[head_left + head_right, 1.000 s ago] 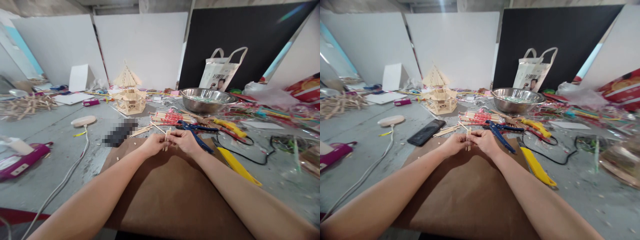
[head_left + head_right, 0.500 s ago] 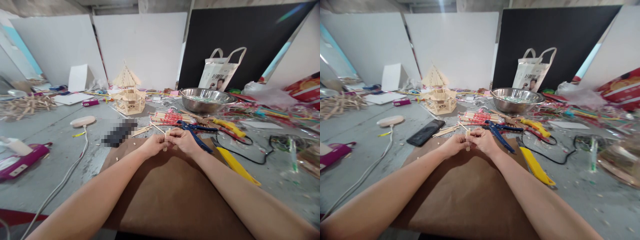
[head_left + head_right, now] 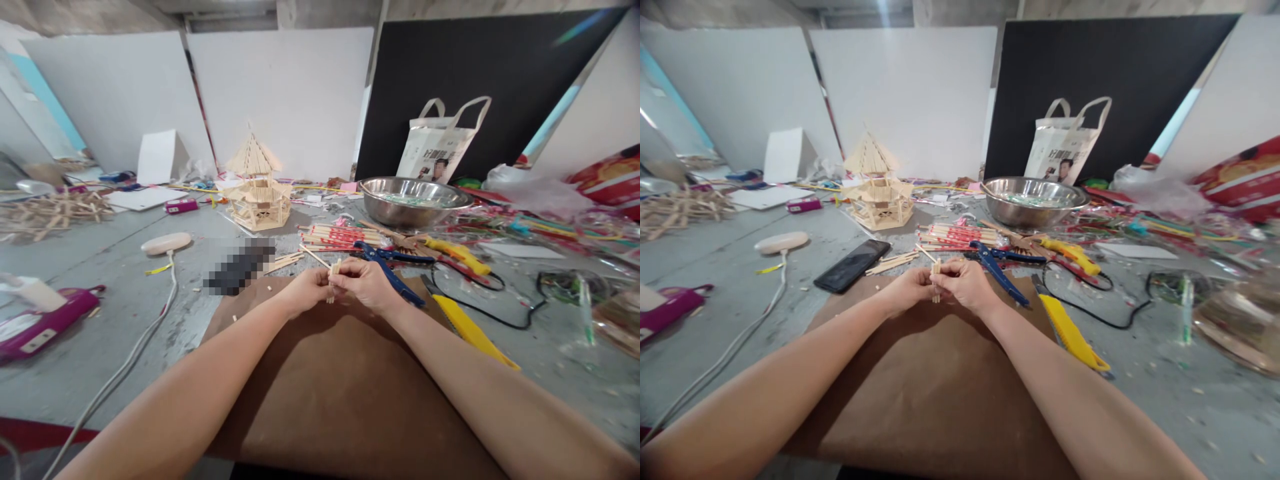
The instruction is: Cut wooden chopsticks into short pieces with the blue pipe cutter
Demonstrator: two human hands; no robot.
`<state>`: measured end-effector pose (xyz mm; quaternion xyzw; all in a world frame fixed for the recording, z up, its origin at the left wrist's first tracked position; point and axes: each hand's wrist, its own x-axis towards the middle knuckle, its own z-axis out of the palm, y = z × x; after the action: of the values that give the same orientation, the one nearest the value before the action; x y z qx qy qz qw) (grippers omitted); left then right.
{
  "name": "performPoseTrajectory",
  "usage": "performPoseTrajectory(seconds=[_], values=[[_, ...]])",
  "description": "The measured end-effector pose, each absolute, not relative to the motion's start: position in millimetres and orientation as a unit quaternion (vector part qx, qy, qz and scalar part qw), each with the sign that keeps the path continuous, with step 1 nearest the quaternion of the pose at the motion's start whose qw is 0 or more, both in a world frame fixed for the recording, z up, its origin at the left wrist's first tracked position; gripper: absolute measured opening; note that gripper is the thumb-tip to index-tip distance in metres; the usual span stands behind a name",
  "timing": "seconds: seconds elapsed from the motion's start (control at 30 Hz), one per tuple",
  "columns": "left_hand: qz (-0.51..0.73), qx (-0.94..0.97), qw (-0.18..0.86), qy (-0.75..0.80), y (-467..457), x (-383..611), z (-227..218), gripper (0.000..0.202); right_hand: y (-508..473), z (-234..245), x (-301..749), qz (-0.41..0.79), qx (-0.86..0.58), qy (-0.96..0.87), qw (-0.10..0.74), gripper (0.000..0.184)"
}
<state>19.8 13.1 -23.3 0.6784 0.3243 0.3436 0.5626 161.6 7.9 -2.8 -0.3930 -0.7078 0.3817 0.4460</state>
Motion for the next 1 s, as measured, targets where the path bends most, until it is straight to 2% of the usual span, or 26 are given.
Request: performPoseTrajectory(seconds=[0.2,0.33,0.57,0.67,0.77,0.87,0.93,1.0], values=[[0.353,0.655,0.59,0.313,12.1,18.2,-15.7,0.031,8.5,-5.2,161.4,0.356,-0.397,-0.719,0.447,0.013],[0.347,0.695,0.524,0.349,14.1,18.8,-21.9,0.024,7.6,-2.9,161.8,0.384,-0.405,-0.696,0.453,0.014],[0.342,0.748,0.424,0.379,10.8,22.0,-22.5,0.026,9.3,-6.5,161.8,0.402,-0.405,-0.684,0.454,0.02],[0.33,0.759,0.404,0.389,14.2,21.0,-21.9,0.024,15.6,-6.8,167.5,0.351,-0.428,-0.717,0.423,0.025],[0.332,0.749,0.391,0.419,23.3,14.8,-25.5,0.023,22.1,0.6,182.7,0.168,-0.532,-0.746,0.363,0.031],[0.354,0.73,0.354,0.465,33.4,5.7,-29.3,0.025,25.8,10.4,204.0,-0.016,-0.678,-0.707,0.201,0.038],[0.362,0.72,0.332,0.491,38.2,0.8,-30.8,0.026,26.8,15.0,216.4,-0.04,-0.724,-0.685,0.071,0.042],[0.361,0.719,0.318,0.501,40.7,-1.9,-31.8,0.028,27.3,17.7,224.8,-0.025,-0.738,-0.674,-0.017,0.043]])
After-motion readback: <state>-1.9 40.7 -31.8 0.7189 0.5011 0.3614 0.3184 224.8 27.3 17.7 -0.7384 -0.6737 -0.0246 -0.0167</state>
